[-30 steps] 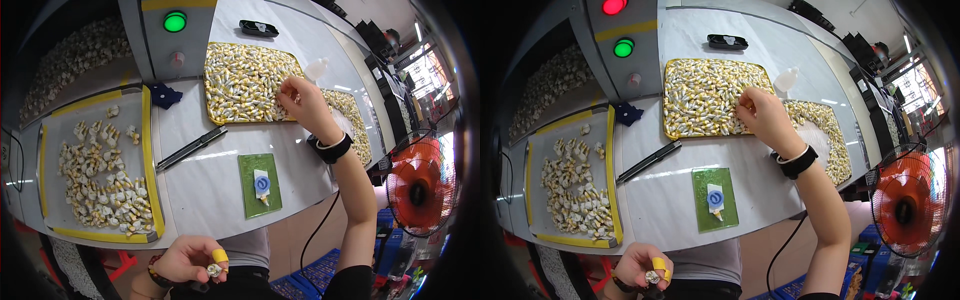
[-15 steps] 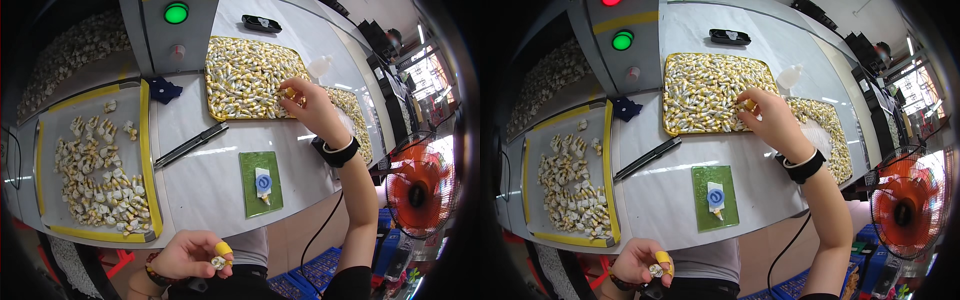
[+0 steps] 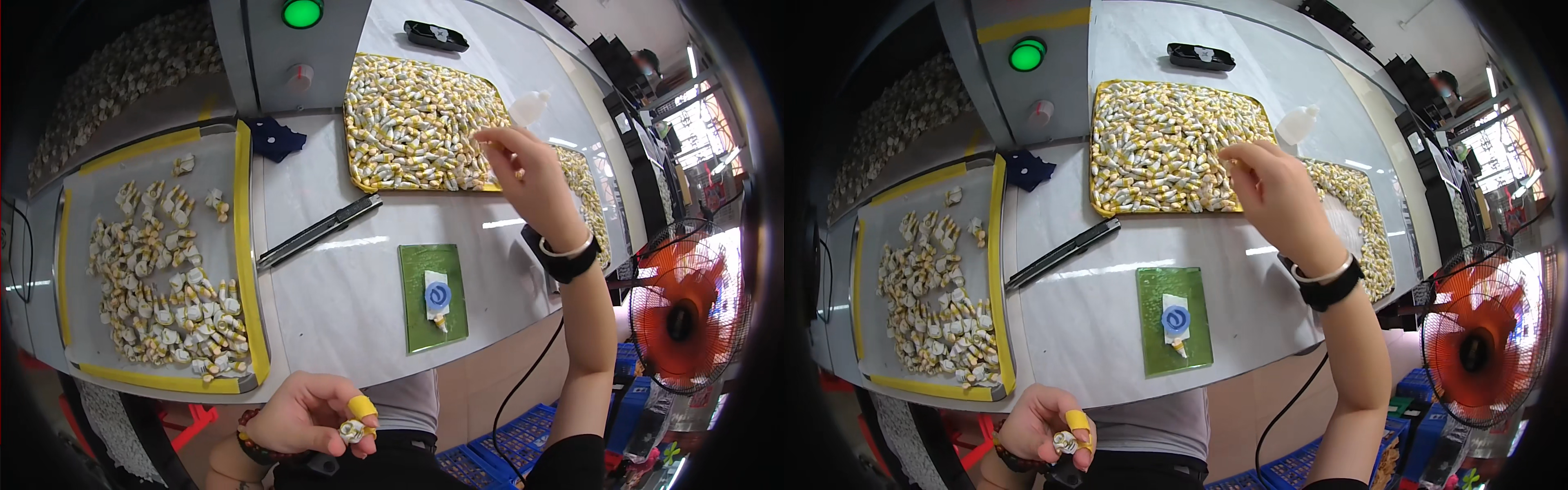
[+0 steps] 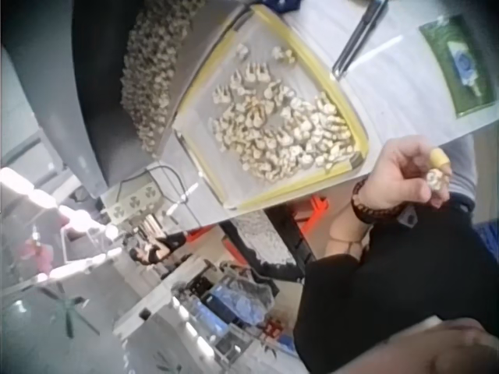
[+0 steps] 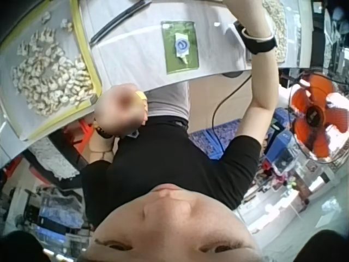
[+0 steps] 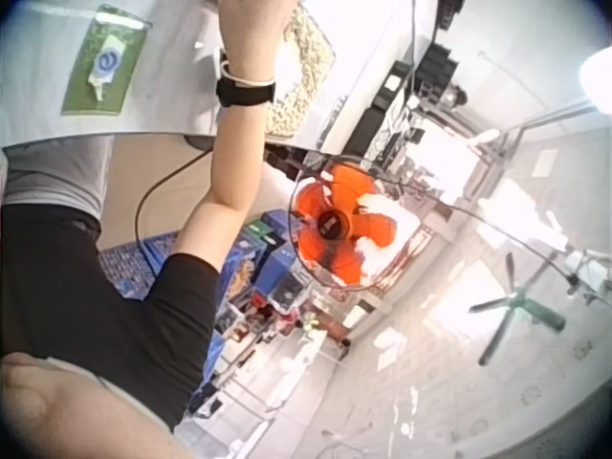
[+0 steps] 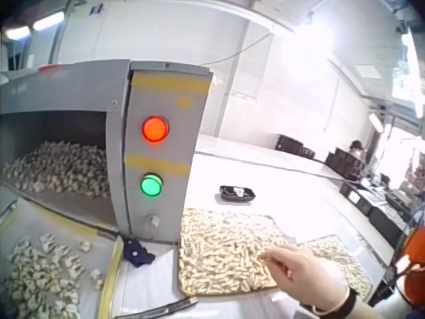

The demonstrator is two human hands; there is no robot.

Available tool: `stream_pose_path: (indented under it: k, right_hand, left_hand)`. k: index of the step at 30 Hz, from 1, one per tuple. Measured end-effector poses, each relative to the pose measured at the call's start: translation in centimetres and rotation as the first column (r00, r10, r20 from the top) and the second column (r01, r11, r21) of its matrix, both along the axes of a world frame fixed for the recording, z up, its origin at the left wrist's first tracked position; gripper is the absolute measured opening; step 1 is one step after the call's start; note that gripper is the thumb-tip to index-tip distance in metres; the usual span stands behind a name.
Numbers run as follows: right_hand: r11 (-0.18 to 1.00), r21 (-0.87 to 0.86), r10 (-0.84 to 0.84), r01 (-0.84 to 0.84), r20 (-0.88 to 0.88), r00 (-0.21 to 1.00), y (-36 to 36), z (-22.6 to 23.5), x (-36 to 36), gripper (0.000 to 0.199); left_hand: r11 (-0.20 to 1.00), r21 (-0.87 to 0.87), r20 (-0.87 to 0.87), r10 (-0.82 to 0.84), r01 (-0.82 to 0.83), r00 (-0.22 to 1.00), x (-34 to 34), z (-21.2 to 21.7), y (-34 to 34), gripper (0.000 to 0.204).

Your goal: The person repeatedly picks up small white and yellow corn-shaped objects from a tray, applies a small amount of adhesive from a tube, and attaches a yellow piece to the object. The person then places the assembled item onto a large board covered with similar objects. This process is repeated continuously throughout the video.

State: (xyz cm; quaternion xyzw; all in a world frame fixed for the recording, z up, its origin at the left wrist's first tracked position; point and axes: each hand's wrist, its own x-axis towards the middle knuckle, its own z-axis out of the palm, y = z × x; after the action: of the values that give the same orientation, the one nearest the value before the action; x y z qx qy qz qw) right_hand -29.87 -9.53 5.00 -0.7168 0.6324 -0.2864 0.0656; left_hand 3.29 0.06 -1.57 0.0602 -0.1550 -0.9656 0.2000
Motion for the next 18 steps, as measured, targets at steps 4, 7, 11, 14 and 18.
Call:
stream_pose_path:
  k: [4,7,11,14,18]
  right_hand:
    - [0.998,0.047,0.031,-0.042,0.208,0.978,2.6,2.1,1.6,0.008]
    - [0.987,0.084,0.127,-0.138,0.123,0.984,5.9,2.8,3.5,0.01]
    - [0.956,0.187,0.24,-0.228,-0.04,0.97,8.5,1.7,5.5,0.019]
    - [0.948,0.121,0.305,-0.293,-0.1,0.947,8.8,0.7,5.6,0.021]
    - [0.946,0.118,0.315,-0.302,-0.118,0.942,8.8,0.1,5.9,0.022]
  left_hand:
    - [1.0,0.0,0.037,0.025,-0.025,0.999,0.3,0.4,-0.1,0.039]
    - [1.0,0.014,0.048,0.02,-0.021,0.999,0.1,0.7,-0.4,0.039]
    - [1.0,0.019,0.045,0.016,-0.017,0.999,-0.1,0.5,-0.5,0.043]
    - [0.999,0.04,0.017,0.002,-0.003,1.0,-0.5,0.3,-0.3,0.046]
    - [0.997,0.075,0.013,-0.011,0.01,1.0,-1.1,0.6,-0.4,0.048]
